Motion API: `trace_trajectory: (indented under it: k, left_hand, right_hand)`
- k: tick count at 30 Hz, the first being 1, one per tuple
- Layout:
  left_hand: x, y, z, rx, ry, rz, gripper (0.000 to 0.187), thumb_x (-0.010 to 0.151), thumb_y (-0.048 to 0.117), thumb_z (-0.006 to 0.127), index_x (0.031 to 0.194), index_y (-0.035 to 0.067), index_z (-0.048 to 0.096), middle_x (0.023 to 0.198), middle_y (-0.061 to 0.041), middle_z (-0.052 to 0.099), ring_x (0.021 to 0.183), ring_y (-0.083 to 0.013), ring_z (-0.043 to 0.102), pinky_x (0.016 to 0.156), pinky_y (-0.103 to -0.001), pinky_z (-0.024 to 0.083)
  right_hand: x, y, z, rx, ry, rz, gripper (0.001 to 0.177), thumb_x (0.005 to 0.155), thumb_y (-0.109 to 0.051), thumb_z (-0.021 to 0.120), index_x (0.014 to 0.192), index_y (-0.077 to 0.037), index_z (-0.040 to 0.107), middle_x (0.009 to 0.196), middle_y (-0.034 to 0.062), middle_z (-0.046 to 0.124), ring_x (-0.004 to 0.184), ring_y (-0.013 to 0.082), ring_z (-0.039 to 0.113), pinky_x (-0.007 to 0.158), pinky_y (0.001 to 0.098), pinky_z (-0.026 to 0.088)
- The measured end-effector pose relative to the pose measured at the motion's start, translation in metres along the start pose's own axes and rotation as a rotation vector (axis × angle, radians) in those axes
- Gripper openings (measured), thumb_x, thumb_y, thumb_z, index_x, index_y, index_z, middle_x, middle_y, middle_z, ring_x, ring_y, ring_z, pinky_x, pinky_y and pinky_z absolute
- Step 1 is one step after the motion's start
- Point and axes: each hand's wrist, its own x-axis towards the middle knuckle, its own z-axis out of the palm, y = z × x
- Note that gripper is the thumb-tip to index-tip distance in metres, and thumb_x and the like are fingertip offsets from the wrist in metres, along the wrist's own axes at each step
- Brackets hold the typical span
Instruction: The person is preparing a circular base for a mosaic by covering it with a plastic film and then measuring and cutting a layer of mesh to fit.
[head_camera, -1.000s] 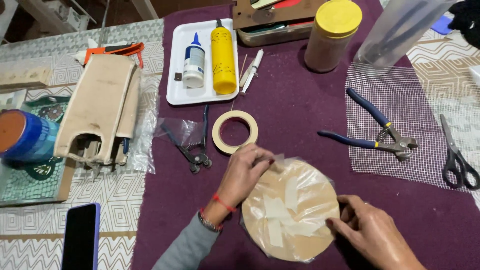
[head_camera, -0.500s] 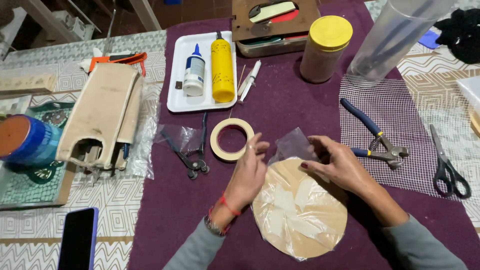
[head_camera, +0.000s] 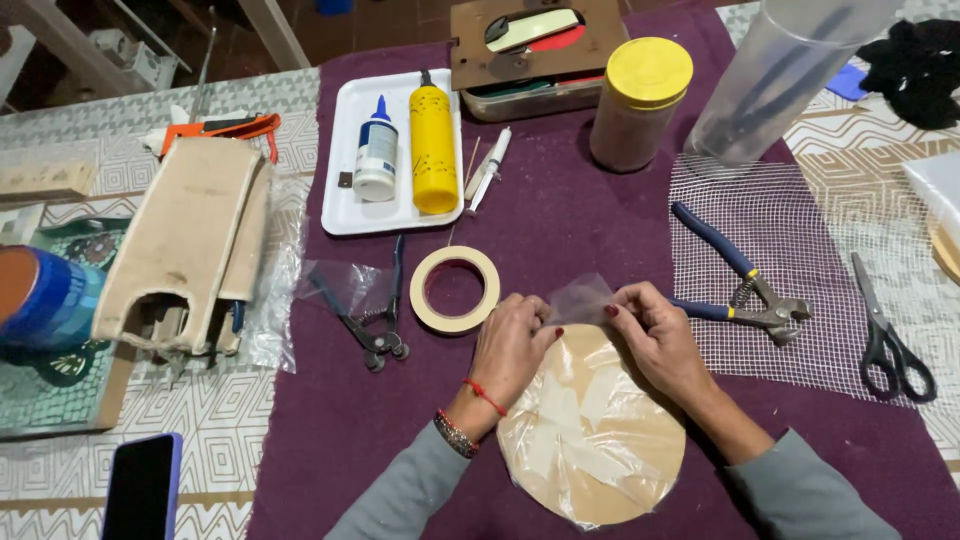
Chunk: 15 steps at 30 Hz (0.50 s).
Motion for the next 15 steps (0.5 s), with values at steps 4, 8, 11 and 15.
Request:
trace_trajectory:
  k: [4, 8, 11, 15]
  left_hand:
    - [0.012, 0.010, -0.002, -0.042, 0.028, 0.040, 0.016, 0.080, 0.017, 0.076, 0.089, 0.013, 0.063, 0.087, -0.010, 0.063, 0.091, -0.0385, 0.068, 0.076, -0.047, 0.054]
    - [0.022, 0.021, -0.015, -0.340, 0.034, -0.023, 0.025, 0.090, 0.009, 0.069, 0.110, 0.004, 0.054, 0.090, -0.024, 0.073, 0.082, -0.0399, 0.073, 0.069, -0.045, 0.055]
    - [0.028, 0.026, -0.031, -0.429, 0.216, 0.008, 0.023, 0.095, 0.003, 0.063, 0.118, 0.000, 0.061, 0.090, -0.024, 0.075, 0.080, -0.0352, 0.076, 0.065, -0.039, 0.059]
    - [0.035, 0.010, -0.038, -0.320, 0.101, 0.044, 0.035, 0.088, 0.017, 0.068, 0.119, 0.001, 0.065, 0.091, -0.019, 0.073, 0.082, -0.0301, 0.075, 0.066, -0.040, 0.060]
  right_hand:
    - [0.000, 0.009, 0.001, 0.233, -0.092, -0.077, 0.039, 0.088, -0.005, 0.076, 0.115, -0.006, 0.048, 0.064, -0.0004, 0.059, 0.062, 0.0082, 0.053, 0.058, 0.0204, 0.043]
    - [0.002, -0.018, 0.000, 0.215, -0.098, 0.057, 0.058, 0.085, -0.002, 0.074, 0.136, -0.001, 0.046, 0.092, 0.0124, 0.081, 0.084, 0.0109, 0.068, 0.082, 0.0299, 0.056]
    - [0.002, -0.015, 0.001, 0.030, -0.073, -0.023, 0.045, 0.090, -0.003, 0.065, 0.135, -0.008, 0.058, 0.096, 0.0072, 0.082, 0.094, 0.0124, 0.073, 0.092, 0.0356, 0.054]
    - [0.002, -0.007, -0.002, 0.243, -0.099, -0.046, 0.043, 0.097, 0.002, 0.052, 0.140, -0.001, 0.049, 0.103, 0.0130, 0.079, 0.088, 0.0116, 0.069, 0.086, 0.0333, 0.057]
